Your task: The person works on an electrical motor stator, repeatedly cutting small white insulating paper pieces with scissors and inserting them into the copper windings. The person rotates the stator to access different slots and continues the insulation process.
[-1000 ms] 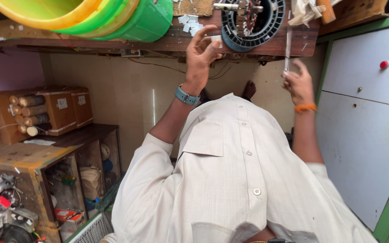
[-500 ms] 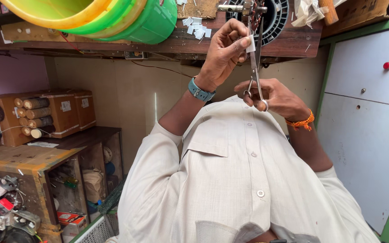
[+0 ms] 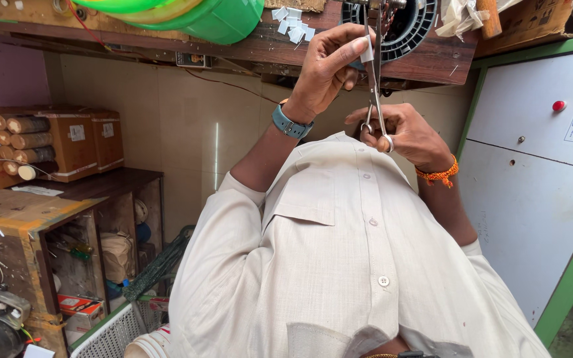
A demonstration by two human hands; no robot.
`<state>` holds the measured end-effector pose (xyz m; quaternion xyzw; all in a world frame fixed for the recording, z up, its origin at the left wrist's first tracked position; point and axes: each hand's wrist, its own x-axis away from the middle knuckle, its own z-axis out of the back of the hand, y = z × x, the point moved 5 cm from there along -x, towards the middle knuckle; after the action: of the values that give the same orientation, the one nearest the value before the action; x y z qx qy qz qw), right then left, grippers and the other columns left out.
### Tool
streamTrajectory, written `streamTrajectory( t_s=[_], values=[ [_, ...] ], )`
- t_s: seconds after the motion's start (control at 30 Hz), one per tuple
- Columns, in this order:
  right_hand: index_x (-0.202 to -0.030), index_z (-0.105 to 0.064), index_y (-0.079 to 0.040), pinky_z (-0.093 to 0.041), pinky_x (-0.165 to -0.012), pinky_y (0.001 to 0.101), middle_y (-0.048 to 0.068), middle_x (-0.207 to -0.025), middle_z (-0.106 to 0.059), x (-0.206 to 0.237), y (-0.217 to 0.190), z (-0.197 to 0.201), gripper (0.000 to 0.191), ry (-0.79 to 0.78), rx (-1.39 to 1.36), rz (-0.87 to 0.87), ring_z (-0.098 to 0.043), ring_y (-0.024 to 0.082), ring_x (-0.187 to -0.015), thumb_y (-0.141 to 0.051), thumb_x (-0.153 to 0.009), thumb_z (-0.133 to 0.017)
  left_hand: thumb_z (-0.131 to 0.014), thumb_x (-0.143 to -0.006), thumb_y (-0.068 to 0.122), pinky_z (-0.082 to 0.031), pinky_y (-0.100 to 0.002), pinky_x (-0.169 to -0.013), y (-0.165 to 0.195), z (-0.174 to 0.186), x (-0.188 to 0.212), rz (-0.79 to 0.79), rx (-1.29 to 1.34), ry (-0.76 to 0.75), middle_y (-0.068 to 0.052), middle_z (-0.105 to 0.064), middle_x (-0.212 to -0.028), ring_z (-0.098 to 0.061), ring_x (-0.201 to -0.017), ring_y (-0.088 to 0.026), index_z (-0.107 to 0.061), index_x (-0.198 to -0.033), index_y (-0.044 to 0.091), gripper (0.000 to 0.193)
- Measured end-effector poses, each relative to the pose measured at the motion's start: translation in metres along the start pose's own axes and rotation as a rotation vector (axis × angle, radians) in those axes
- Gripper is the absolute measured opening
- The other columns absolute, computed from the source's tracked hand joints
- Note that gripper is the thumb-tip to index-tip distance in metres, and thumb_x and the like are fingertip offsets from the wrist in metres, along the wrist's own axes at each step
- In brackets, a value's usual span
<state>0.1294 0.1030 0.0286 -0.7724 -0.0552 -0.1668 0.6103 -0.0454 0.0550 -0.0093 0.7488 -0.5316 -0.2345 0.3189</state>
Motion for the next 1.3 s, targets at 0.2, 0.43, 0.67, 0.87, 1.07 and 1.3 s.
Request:
streamTrajectory(
  t_s=[0.2,0.43,0.67,0.87,1.07,1.3],
  values=[
    [-0.122,-0.071,0.003,-0.043,-0.062,0.0196,-0.006,-0.074,-0.058,-0.005,-0.001,-0.002,0.087,0.034,0.052,-0.037,-0.054,0.002,-0.069,-0.063,-0.067,-0.085,-0.070,-0.105,0.017,-0.050,-0.021,-0.052,0.002,0.007,0.001,-0.035,-0.005,0.044,-0.008,-0.073,-0.099,-0.060,-0.065,-0.004,-0.069,-0.122,-0.003,0.026],
    [-0.122,-0.073,0.002,-0.038,-0.056,0.0189,-0.007,-0.072,-0.060,-0.011,-0.002,-0.006,0.066,0.105,0.148,-0.093,-0.050,0.002,-0.062,-0.047,-0.079,-0.082,-0.070,-0.105,0.016,-0.047,-0.020,-0.049,0.003,0.006,0.001,-0.040,-0.028,0.108,-0.007,-0.072,-0.097,-0.059,-0.063,-0.004,-0.070,-0.123,-0.003,0.027],
    [-0.122,-0.072,0.003,-0.038,-0.055,0.0189,-0.007,-0.070,-0.055,-0.013,-0.003,-0.011,0.064,0.090,0.108,-0.018,-0.049,0.002,-0.061,-0.044,-0.080,-0.083,-0.070,-0.104,0.017,-0.047,-0.021,-0.047,0.001,0.006,0.000,-0.050,-0.033,0.132,-0.008,-0.072,-0.098,-0.063,-0.067,-0.006,-0.069,-0.125,-0.002,0.028],
    [-0.117,-0.075,0.003,-0.040,-0.056,0.0188,-0.005,-0.069,-0.058,-0.018,-0.002,-0.008,0.051,0.132,0.171,-0.052,-0.050,0.003,-0.060,-0.024,-0.074,-0.076,-0.070,-0.104,0.015,-0.046,-0.021,-0.048,0.005,0.008,-0.003,-0.025,-0.023,0.123,-0.009,-0.073,-0.101,-0.064,-0.072,-0.006,-0.069,-0.126,-0.003,0.029],
    [-0.107,-0.074,0.006,-0.044,-0.059,0.0191,-0.001,-0.077,-0.063,-0.016,-0.006,-0.010,0.039,0.083,0.042,-0.052,-0.055,0.004,-0.067,-0.010,-0.071,-0.078,-0.069,-0.105,0.017,-0.048,-0.021,-0.049,0.013,0.014,-0.005,-0.005,-0.060,0.019,-0.009,-0.075,-0.102,-0.065,-0.069,-0.006,-0.069,-0.126,-0.003,0.028],
    [-0.103,-0.074,0.006,-0.044,-0.060,0.0191,0.001,-0.076,-0.062,-0.016,-0.002,-0.010,0.038,0.055,-0.037,-0.105,-0.056,0.005,-0.068,-0.011,-0.070,-0.081,-0.072,-0.105,0.019,-0.048,-0.019,-0.050,0.023,0.018,-0.005,0.028,-0.007,-0.081,-0.008,-0.075,-0.099,-0.064,-0.068,-0.004,-0.069,-0.122,-0.001,0.026]
  ],
)
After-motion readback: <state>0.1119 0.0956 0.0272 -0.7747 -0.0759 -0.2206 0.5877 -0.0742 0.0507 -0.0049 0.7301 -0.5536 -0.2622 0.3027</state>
